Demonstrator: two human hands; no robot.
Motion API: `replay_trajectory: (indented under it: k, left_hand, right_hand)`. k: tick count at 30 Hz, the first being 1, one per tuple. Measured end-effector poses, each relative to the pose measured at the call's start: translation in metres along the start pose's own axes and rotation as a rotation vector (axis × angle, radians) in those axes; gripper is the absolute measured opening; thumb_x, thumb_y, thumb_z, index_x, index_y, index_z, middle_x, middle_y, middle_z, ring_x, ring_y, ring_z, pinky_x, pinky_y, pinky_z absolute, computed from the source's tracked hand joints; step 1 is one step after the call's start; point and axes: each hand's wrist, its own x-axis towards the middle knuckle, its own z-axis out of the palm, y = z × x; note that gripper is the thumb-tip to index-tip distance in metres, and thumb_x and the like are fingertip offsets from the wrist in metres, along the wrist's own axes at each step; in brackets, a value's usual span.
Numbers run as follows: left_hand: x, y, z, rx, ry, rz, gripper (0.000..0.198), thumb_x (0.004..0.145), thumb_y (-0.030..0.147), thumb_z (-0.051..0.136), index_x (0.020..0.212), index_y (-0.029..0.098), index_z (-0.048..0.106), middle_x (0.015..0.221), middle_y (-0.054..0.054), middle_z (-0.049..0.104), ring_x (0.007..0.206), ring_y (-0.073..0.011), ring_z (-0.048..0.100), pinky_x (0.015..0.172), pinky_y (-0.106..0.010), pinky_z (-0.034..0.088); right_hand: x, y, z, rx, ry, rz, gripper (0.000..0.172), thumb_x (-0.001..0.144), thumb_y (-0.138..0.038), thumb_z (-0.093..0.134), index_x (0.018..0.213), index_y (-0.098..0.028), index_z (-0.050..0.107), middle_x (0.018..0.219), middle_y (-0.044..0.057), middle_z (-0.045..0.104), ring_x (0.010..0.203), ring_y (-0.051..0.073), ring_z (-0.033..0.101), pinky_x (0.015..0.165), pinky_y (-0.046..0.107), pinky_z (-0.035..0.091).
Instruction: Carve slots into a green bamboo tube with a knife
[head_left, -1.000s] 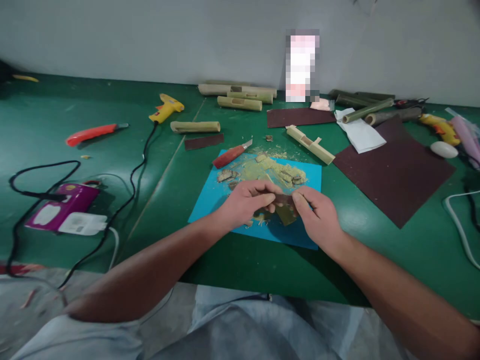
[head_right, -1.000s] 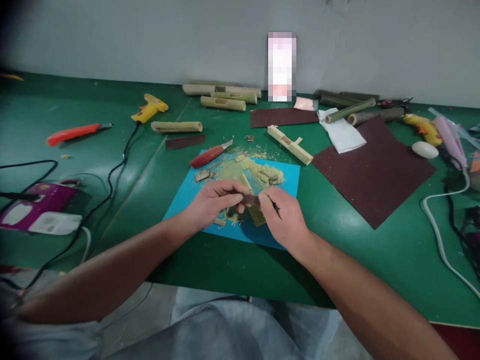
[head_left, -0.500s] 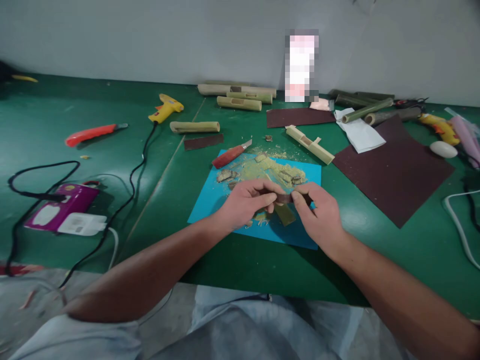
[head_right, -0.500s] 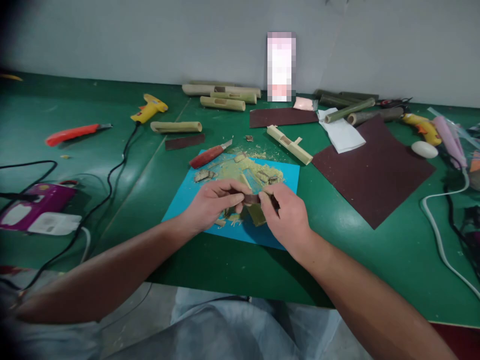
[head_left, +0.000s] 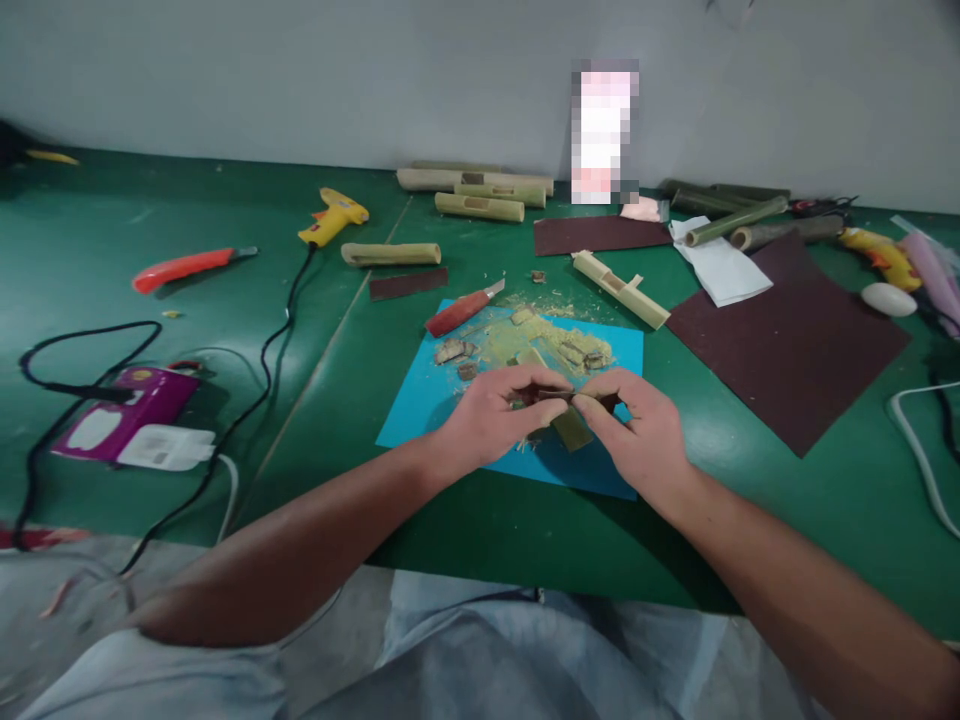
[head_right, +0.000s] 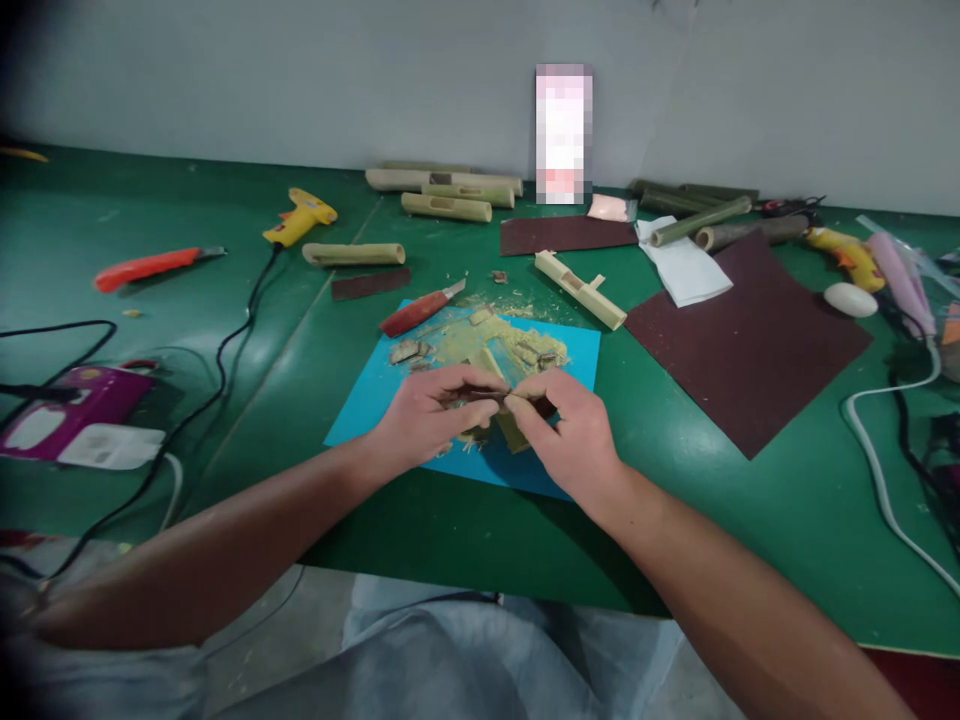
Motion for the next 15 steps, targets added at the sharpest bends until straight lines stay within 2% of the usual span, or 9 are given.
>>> replay_trajectory:
  k: [4, 7, 10, 12, 15]
  left_hand:
    - [-0.001, 0.002, 0.005, -0.063, -0.028, -0.070, 0.017, 0.089, 0.030, 0.066, 0.101, 0.018, 0.072, 0.076, -0.001, 0.072, 0.056, -0.0085, 0.060, 0.052, -0.019, 0.051]
    - [-0.002, 0.004, 0.006, -0.078, 0.008, -0.092, 0.013, 0.088, 0.027, 0.066, 0.093, 0.016, 0.072, 0.072, -0.001, 0.071, 0.054, -0.0077, 0.059, 0.049, -0.018, 0.049]
    - [-0.002, 0.004, 0.000, -0.005, 0.048, -0.075, 0.013, 0.087, 0.028, 0.067, 0.092, 0.018, 0.074, 0.066, 0.001, 0.069, 0.049, -0.0070, 0.055, 0.045, -0.017, 0.045]
    - [0.000, 0.001, -0.010, 0.124, 0.150, -0.025, 0.014, 0.088, 0.030, 0.067, 0.095, 0.020, 0.075, 0.068, 0.001, 0.069, 0.051, -0.0080, 0.057, 0.047, -0.018, 0.046]
    - [0.007, -0.006, -0.027, 0.385, 0.343, 0.096, 0.015, 0.090, 0.030, 0.066, 0.096, 0.022, 0.076, 0.083, -0.001, 0.075, 0.071, -0.0129, 0.066, 0.065, -0.023, 0.054]
  right_hand:
    - [0.000, 0.001, 0.001, 0.005, -0.019, -0.017, 0.013, 0.091, -0.031, 0.061, 0.080, -0.024, 0.064, 0.077, -0.001, 0.066, 0.070, 0.013, 0.060, 0.065, 0.027, 0.048]
    - [0.000, 0.003, 0.002, 0.008, -0.011, -0.035, 0.012, 0.090, -0.030, 0.062, 0.080, -0.024, 0.063, 0.076, -0.002, 0.064, 0.070, 0.013, 0.059, 0.064, 0.027, 0.047]
    - [-0.001, 0.002, 0.002, -0.043, -0.027, -0.049, 0.013, 0.090, -0.034, 0.063, 0.084, -0.023, 0.063, 0.076, -0.001, 0.062, 0.068, 0.013, 0.058, 0.063, 0.028, 0.047]
    - [-0.003, 0.000, 0.002, -0.190, -0.060, -0.046, 0.019, 0.087, -0.041, 0.066, 0.092, -0.022, 0.064, 0.082, 0.001, 0.064, 0.070, 0.015, 0.059, 0.064, 0.030, 0.048]
    - [-0.006, -0.005, 0.003, -0.493, -0.127, -0.040, 0.042, 0.078, -0.052, 0.073, 0.105, -0.020, 0.064, 0.096, 0.008, 0.067, 0.080, 0.022, 0.063, 0.066, 0.034, 0.047]
